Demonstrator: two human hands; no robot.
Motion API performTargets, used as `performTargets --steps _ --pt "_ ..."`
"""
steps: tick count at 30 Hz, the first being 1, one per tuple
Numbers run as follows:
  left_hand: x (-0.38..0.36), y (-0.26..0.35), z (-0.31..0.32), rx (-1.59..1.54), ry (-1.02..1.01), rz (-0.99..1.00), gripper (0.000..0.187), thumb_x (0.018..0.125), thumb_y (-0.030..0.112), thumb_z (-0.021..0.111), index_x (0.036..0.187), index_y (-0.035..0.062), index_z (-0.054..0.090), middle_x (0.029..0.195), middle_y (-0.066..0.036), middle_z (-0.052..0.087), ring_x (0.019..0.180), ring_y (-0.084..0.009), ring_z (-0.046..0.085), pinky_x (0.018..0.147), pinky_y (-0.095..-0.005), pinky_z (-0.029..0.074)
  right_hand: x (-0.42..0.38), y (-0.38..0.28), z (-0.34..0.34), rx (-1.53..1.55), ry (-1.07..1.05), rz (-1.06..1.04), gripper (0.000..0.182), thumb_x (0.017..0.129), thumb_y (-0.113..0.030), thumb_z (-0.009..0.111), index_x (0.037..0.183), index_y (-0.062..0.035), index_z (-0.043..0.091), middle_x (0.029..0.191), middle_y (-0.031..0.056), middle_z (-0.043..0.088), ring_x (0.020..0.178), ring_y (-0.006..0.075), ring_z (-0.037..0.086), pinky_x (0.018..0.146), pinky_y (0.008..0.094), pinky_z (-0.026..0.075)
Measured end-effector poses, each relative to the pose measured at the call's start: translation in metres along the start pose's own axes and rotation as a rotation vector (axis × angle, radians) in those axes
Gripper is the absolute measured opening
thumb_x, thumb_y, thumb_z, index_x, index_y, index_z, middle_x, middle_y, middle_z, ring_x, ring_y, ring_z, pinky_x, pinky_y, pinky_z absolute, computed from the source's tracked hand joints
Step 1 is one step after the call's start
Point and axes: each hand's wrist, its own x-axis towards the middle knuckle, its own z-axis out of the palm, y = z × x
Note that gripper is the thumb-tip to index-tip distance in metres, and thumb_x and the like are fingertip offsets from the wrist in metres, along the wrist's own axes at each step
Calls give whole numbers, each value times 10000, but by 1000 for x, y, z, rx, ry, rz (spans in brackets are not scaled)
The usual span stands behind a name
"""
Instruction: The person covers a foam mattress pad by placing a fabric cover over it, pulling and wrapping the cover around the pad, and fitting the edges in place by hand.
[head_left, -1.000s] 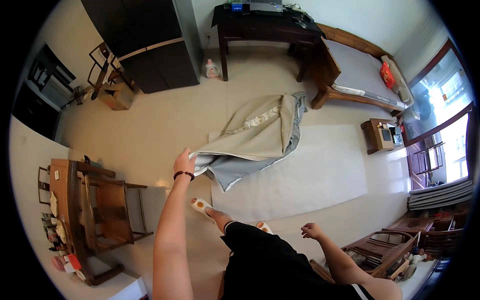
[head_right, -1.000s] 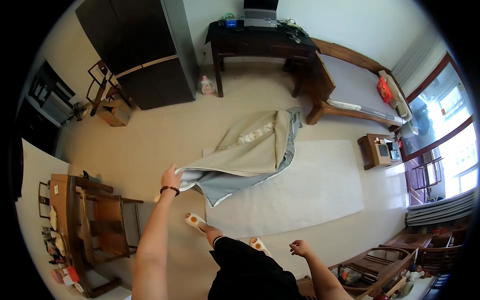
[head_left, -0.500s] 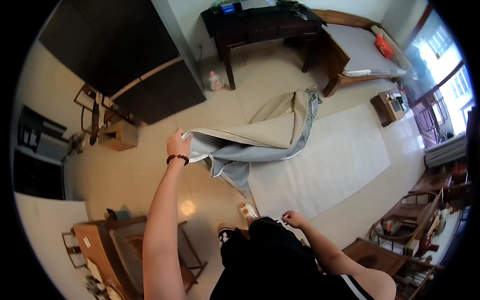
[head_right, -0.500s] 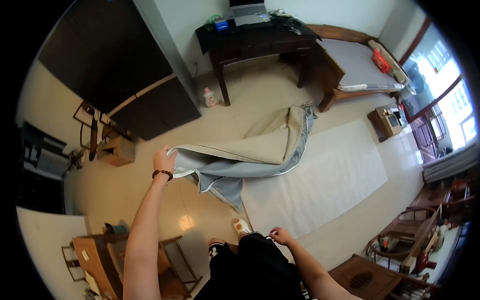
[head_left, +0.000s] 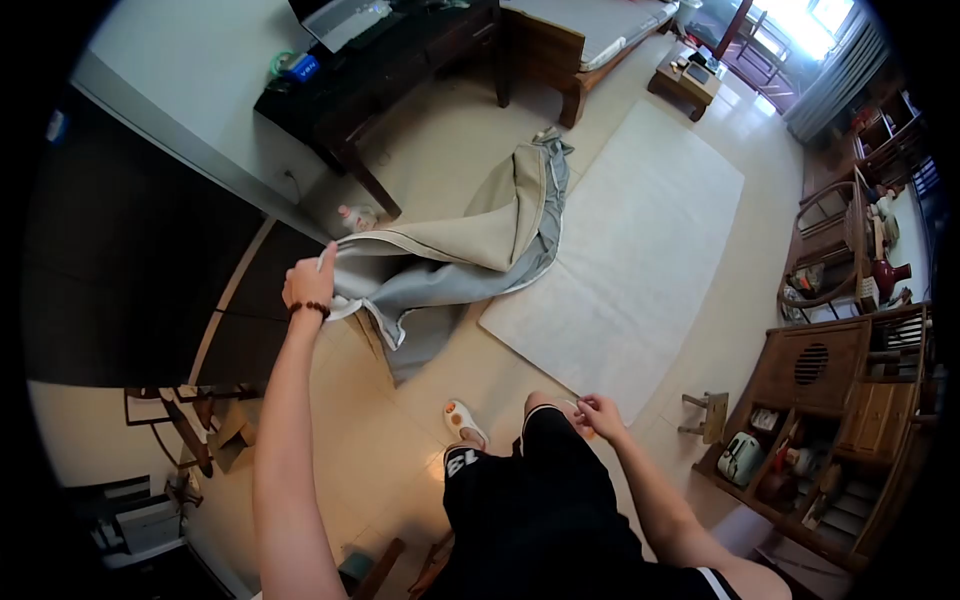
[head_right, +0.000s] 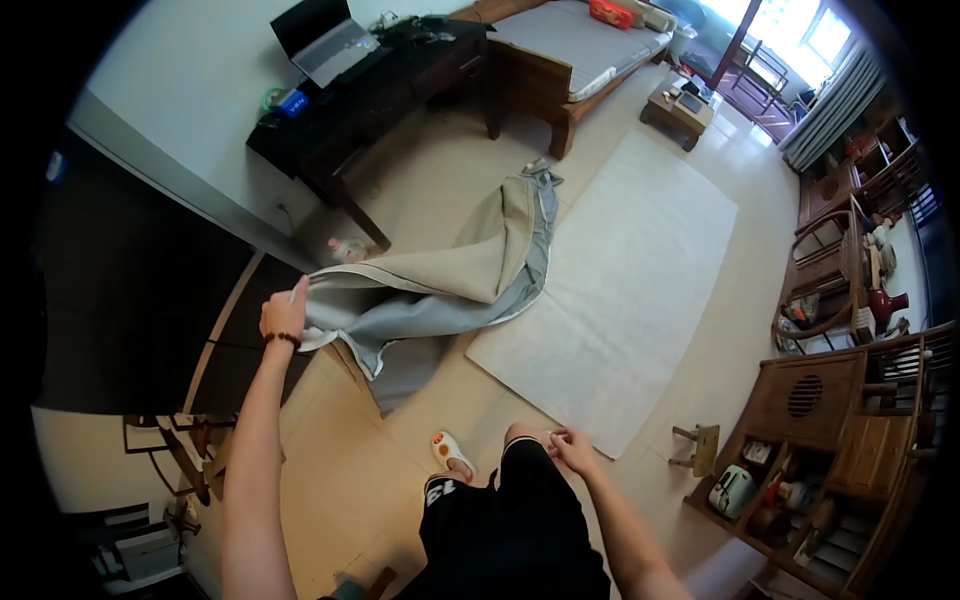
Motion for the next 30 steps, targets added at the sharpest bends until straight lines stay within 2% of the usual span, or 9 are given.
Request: performTargets --steps 3,7,11,15,19,21,23,25,30 --pt "-3 -58 110 143 -126 105 687 882 700 495 863 60 743 829 -230 686 831 -429 666 704 -498 511 -10 33 35 121 72 139 234 982 -162 582 1136 14 590 893 120 688 706 173 676 641 288 568" --pt "-72 -67 226 -92 -490 28 494 850 533 661 883 43 716 824 -217 687 794 -426 654 677 -482 507 47 55 82 -55 41 63 245 965 -155 596 1129 28 602 893 107 695 746 159 673 670 283 547" --pt "-115 -123 421 -90 -620 -116 442 903 463 602 973 46 729 897 -243 692 886 -429 663 779 -490 521 188 104 117 -108 100 36 255 964 -150 608 1135 39 602 909 96 685 795 158 655 730 276 528" --pt "-149 -165 592 -58 -790 -219 430 925 425 569 1042 41 720 973 -262 684 963 -447 647 826 -498 516 339 170 165 383 164 105 288 956 -221 604 1124 13 615 933 99 687 801 166 675 716 284 540" --pt "-145 -191 753 -217 -720 -246 406 960 378 537 1156 35 632 1013 -249 684 847 -390 705 755 -453 553 444 176 156 232 -88 268 328 987 -254 585 1193 2 578 1037 107 671 911 185 673 802 305 529" --pt "-126 -169 786 -256 -723 -220 405 964 388 530 1150 41 626 1026 -258 675 853 -421 688 764 -470 544 487 149 127 -226 -367 318 348 988 -294 583 1184 -7 599 1069 106 680 945 183 674 838 312 527" --pt "-93 -154 816 -216 -750 -47 433 969 410 515 1160 33 611 1083 -277 650 960 -455 634 828 -497 508 536 148 97 -188 -413 -70 376 989 -332 574 1175 -7 616 1074 110 683 973 181 671 865 316 524" --pt "-46 -136 836 -89 -722 237 478 971 451 504 1112 13 631 1079 -298 638 1011 -484 603 853 -526 478 564 147 69 29 -189 -21 422 963 -358 594 1140 23 623 960 102 694 906 188 678 819 314 528" --pt "41 -69 800 -183 -516 191 803 968 652 360 856 -74 683 860 -335 647 910 -505 629 817 -520 473 609 318 52 567 44 103 417 973 -355 602 1081 48 612 1032 150 676 954 233 682 799 355 572"
